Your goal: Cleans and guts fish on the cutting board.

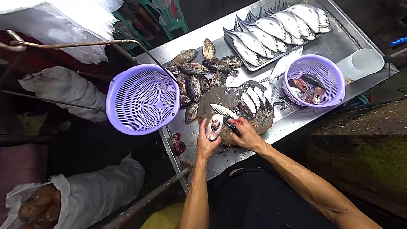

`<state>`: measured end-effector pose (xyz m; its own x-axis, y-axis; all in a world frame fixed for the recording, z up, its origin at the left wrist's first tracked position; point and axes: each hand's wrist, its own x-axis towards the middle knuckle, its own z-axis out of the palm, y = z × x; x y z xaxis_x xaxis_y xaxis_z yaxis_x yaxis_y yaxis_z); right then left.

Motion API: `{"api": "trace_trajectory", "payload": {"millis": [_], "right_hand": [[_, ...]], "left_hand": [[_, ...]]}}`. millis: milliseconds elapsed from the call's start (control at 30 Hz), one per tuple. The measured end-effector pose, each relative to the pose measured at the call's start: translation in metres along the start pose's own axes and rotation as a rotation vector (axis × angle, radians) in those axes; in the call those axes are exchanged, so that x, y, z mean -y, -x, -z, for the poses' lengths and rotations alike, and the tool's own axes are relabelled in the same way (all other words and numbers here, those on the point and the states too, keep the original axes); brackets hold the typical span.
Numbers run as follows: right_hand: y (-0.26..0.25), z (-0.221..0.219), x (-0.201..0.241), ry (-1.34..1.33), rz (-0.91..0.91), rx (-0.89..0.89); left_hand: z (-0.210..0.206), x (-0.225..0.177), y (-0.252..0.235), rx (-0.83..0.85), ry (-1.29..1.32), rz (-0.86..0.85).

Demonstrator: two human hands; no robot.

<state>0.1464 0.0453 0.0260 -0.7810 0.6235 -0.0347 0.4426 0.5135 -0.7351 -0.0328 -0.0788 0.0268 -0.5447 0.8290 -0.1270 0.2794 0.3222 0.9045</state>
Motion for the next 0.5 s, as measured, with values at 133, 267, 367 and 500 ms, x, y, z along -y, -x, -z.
{"api": "trace_trajectory", "payload": {"millis": [133, 267, 367, 500], "right_hand": [[-0.006, 0.018, 0.009, -0.027, 0.225, 0.043], [-0.002, 0.035, -0.003, 0.145, 0.260, 0.049], [-0.001, 0.036, -0.006, 0.231, 0.171, 0.056], [-0.003, 0.031, -0.006, 0.212, -0.040, 0.098]], "left_hand": [[-0.017, -0.007, 0.005, 0.150, -0.110, -0.171], [-0.024, -0.014, -0.005, 0.297, -0.060, -0.200], [-0.030, -0.018, -0.013, 0.405, -0.127, -0.172], [-0.050, -0.017, -0.017, 0.382, -0.234, -0.194]]}}
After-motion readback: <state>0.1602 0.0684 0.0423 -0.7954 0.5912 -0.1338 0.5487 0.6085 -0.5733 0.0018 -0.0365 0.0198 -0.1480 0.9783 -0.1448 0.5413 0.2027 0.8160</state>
